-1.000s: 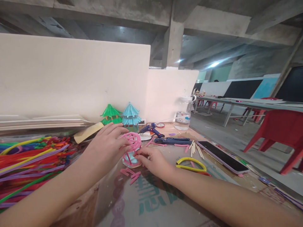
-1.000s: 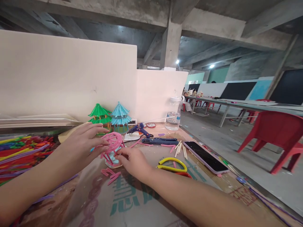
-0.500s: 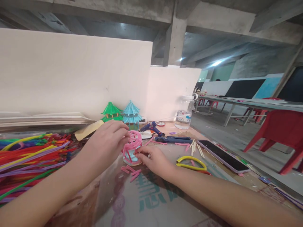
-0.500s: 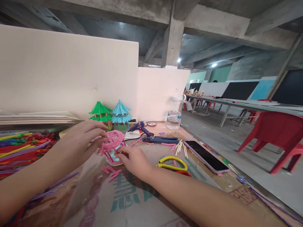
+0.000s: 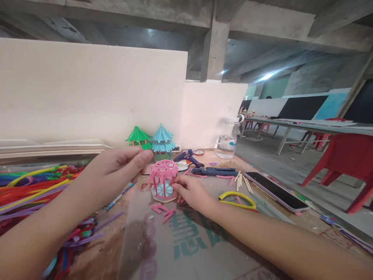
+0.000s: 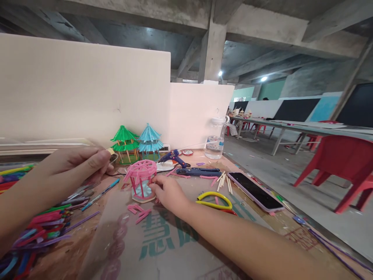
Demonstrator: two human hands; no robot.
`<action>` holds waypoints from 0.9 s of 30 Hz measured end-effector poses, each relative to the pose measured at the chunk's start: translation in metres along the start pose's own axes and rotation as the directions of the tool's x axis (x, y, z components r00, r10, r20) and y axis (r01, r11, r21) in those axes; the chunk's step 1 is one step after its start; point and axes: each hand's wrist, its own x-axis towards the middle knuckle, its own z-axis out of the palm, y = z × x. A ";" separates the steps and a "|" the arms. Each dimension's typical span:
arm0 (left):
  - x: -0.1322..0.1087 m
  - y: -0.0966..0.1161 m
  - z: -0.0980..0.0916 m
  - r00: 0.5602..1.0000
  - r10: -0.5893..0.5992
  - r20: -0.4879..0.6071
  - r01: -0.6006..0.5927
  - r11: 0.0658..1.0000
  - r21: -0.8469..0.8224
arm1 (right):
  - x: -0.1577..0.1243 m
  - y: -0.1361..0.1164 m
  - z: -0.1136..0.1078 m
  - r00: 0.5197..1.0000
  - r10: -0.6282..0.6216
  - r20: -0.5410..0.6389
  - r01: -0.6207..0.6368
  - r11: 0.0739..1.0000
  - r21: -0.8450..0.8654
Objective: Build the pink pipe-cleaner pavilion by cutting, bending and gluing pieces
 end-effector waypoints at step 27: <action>-0.020 -0.038 0.053 0.939 0.116 0.324 -0.177 0.970 0.168 | 0.015 -0.004 -0.020 0.988 0.145 0.061 -0.142 0.989 -0.050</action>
